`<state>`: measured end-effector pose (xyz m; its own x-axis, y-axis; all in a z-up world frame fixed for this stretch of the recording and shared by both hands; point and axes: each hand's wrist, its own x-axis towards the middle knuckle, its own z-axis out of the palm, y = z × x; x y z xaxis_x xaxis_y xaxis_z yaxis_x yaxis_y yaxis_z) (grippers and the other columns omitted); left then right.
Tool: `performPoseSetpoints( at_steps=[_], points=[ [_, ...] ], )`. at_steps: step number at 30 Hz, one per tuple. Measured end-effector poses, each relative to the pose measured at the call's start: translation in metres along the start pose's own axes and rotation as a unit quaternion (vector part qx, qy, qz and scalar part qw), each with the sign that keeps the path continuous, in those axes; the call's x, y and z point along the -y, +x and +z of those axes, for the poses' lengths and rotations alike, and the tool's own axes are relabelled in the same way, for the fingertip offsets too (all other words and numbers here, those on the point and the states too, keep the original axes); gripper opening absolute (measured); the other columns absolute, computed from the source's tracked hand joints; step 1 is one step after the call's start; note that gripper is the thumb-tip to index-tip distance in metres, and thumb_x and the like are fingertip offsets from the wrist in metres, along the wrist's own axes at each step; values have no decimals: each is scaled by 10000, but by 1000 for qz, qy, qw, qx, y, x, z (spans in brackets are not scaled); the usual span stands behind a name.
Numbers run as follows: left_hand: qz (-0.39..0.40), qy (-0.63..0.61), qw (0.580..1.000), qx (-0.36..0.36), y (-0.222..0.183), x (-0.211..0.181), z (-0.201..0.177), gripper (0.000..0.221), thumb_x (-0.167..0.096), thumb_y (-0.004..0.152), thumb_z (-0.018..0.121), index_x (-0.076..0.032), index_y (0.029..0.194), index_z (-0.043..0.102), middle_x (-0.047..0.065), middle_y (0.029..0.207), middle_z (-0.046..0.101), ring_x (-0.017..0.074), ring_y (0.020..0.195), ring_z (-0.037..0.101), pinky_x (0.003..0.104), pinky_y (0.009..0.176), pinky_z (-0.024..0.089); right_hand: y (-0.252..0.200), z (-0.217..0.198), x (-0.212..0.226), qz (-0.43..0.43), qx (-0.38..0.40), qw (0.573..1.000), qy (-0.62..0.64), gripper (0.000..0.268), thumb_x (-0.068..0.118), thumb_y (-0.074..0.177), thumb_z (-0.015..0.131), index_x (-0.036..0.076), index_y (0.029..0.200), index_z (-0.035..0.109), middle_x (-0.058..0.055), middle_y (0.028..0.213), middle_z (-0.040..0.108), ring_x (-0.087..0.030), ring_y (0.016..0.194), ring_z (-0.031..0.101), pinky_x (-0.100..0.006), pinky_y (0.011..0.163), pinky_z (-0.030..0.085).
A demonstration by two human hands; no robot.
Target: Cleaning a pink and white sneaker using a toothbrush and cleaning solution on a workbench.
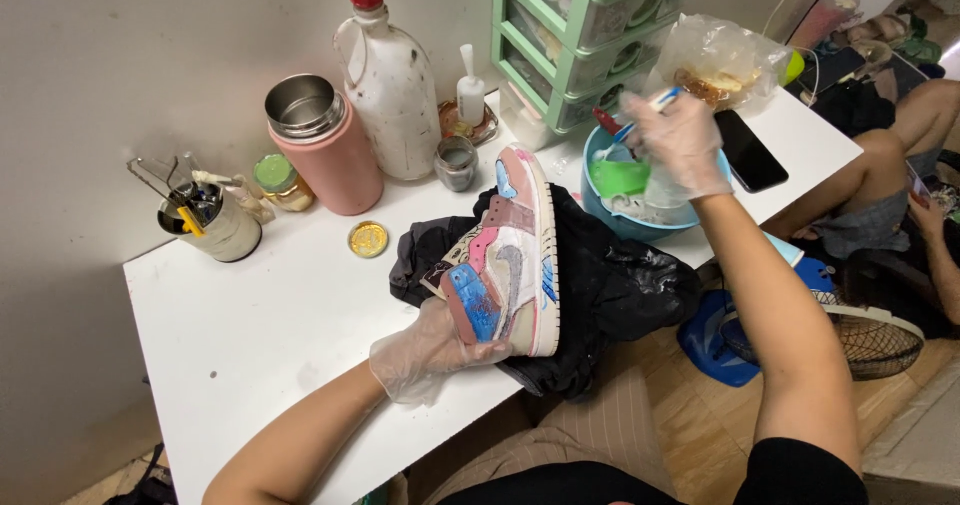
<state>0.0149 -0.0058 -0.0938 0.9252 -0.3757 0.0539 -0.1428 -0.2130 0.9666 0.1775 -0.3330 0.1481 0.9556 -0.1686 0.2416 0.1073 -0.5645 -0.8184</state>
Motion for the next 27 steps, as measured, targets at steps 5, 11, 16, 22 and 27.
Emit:
performPoseSetpoints(
  at_steps=[5, 11, 16, 22, 27],
  points=[
    [-29, -26, 999, -1, -2, 9, 5, 953, -354, 550, 1024, -34, 1334, 587, 215, 1227, 701, 337, 1179, 679, 426, 1032, 588, -14, -27, 0, 138, -63, 972, 182, 234, 299, 990, 719, 162, 851, 590, -90, 579, 649, -144, 423, 655, -267, 327, 532],
    [-212, -295, 932, 4, 7, -49, -5, 776, -396, 736, 757, 4, 1363, 536, 281, 1219, 655, 427, 1085, 666, 466, 906, 614, -92, -26, 22, 54, -78, 905, 415, 264, 197, 1018, 710, 116, 815, 561, -116, 570, 587, -159, 425, 568, -249, 390, 437],
    [-193, -319, 928, -13, -6, -84, -8, 766, -593, 903, 478, 9, 1375, 523, 303, 1204, 633, 485, 1016, 664, 495, 846, 612, -160, 17, 6, 40, -14, 873, 487, 182, 225, 836, 691, 113, 834, 548, -130, 689, 617, -172, 487, 604, -271, 398, 497],
    [143, 230, 962, -38, -13, -58, -5, 928, -771, 710, 684, -83, 1328, 602, 199, 1181, 690, 353, 1128, 684, 438, 1087, 533, -170, 63, -59, -139, -20, 867, 478, 259, 193, 833, 702, 60, 752, 496, -206, 670, 548, -203, 482, 482, -247, 418, 395],
    [216, 220, 950, -55, -1, -9, 1, 838, -732, 721, 734, -118, 1282, 623, 142, 1179, 697, 316, 1153, 671, 423, 1074, 519, -173, 67, -54, -139, -22, 848, 511, 297, 186, 910, 674, 88, 710, 478, -153, 589, 487, -182, 439, 393, -232, 405, 343]
  ],
)
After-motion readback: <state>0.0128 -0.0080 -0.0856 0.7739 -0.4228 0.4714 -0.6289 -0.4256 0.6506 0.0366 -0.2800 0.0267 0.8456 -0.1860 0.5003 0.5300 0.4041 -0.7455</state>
